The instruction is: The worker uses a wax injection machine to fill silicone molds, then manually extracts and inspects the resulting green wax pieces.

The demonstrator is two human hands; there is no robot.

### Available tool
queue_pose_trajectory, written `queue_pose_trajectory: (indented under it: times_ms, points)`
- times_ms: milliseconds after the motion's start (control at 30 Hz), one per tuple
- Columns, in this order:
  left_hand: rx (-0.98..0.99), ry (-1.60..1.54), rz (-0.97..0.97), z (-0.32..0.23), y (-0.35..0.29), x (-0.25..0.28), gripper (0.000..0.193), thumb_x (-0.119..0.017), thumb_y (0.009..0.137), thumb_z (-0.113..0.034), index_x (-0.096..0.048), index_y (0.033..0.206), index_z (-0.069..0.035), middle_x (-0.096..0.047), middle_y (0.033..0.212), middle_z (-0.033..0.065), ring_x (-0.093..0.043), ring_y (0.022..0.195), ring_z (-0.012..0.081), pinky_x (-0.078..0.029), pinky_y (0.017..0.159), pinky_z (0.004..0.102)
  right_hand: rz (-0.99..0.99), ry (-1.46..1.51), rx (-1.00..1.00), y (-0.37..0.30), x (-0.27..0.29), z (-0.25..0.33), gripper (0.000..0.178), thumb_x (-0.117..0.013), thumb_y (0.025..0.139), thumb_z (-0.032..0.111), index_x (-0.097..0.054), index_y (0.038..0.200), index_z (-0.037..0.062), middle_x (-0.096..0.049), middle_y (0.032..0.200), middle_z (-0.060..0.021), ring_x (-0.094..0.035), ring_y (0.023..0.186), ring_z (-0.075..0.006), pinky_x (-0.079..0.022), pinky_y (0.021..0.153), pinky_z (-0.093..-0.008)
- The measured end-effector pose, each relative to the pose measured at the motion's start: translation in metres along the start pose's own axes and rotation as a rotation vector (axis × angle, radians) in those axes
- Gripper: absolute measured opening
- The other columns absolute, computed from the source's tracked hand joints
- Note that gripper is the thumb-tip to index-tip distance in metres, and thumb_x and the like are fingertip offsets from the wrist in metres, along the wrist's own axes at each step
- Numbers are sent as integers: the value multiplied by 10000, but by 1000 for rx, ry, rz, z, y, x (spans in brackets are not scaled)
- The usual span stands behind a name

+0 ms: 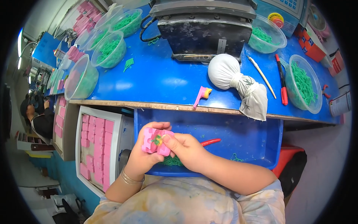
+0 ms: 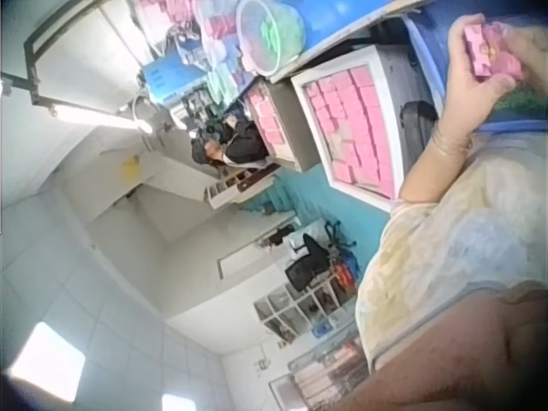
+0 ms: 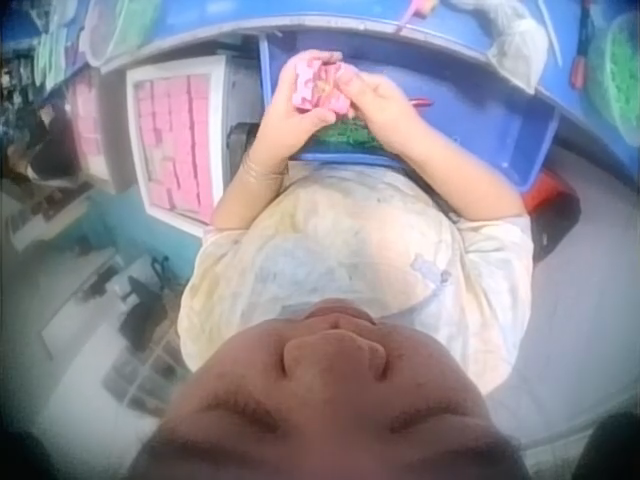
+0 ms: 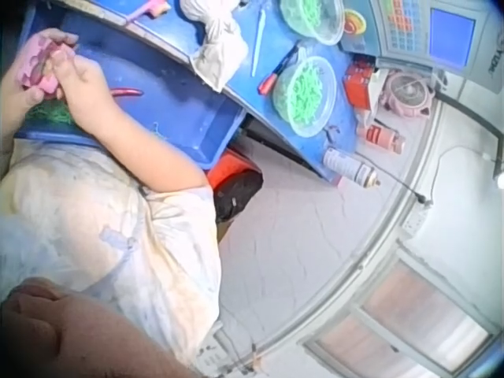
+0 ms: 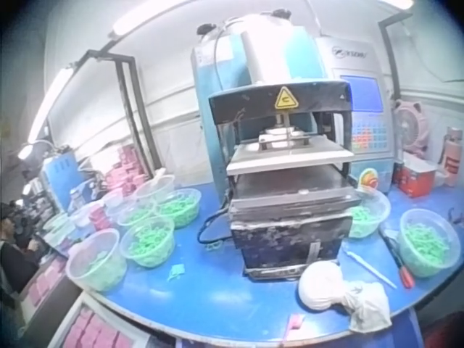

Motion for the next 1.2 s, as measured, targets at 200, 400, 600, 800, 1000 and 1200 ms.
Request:
queue_pose_trajectory:
  times_ms: [200,400,600,800,1000,1200]
  points:
    - [-134,-433,-142,-5,9,23,799,-658,613,-641,-470,1113,-48,-564,1006,113,-537,1021,314,-342,992,520,-72,11,-3,1,-5,5,297,-481,929,288,-556,827,19,-498,755,9,-450,705,-73,-397,648,-216]
    - [-108,-720,179,-10,5,22,1070,-217,576,-901,-531,978,41,-561,693,119,-482,511,204,-426,558,347,87,-909,-9,1,-16,3,345,-700,746,215,-467,913,22,-554,740,-105,-581,695,-246,-451,595,-354]
    - [-34,-695,5,-6,7,17,769,-201,833,-671,-419,1106,14,-537,712,166,-447,480,191,-400,481,308,-1,-1060,213,0,-11,25,374,-741,686,245,-483,881,57,-553,732,-99,-565,625,-274,-438,548,-374]
    - [-79,-704,-59,6,5,16,460,-297,926,-449,-374,1140,-49,-504,908,159,-493,607,183,-435,543,292,-44,-831,670,-4,-15,48,508,-744,669,220,-530,1118,115,-542,736,-60,-542,586,-239,-431,525,-335]
    - [-28,-519,-148,12,5,16,416,-290,939,-397,-381,1155,-53,-516,899,143,-515,742,170,-452,650,284,107,-871,676,-10,-21,47,393,-709,687,150,-573,1052,98,-560,797,-80,-562,615,-246,-443,537,-333]
    - [30,-758,-85,15,5,10,424,-269,948,-391,-416,1139,-43,-529,918,151,-523,743,181,-460,671,300,119,-760,800,-10,-18,43,225,-605,795,64,-558,1014,47,-572,776,-107,-581,616,-231,-457,530,-313]
Point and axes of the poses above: each hand's wrist, its own y-axis towards the middle knuckle, its own x-axis out of the back of the hand, z = x × y, the point moved 6 cm from there along y, towards the middle knuckle
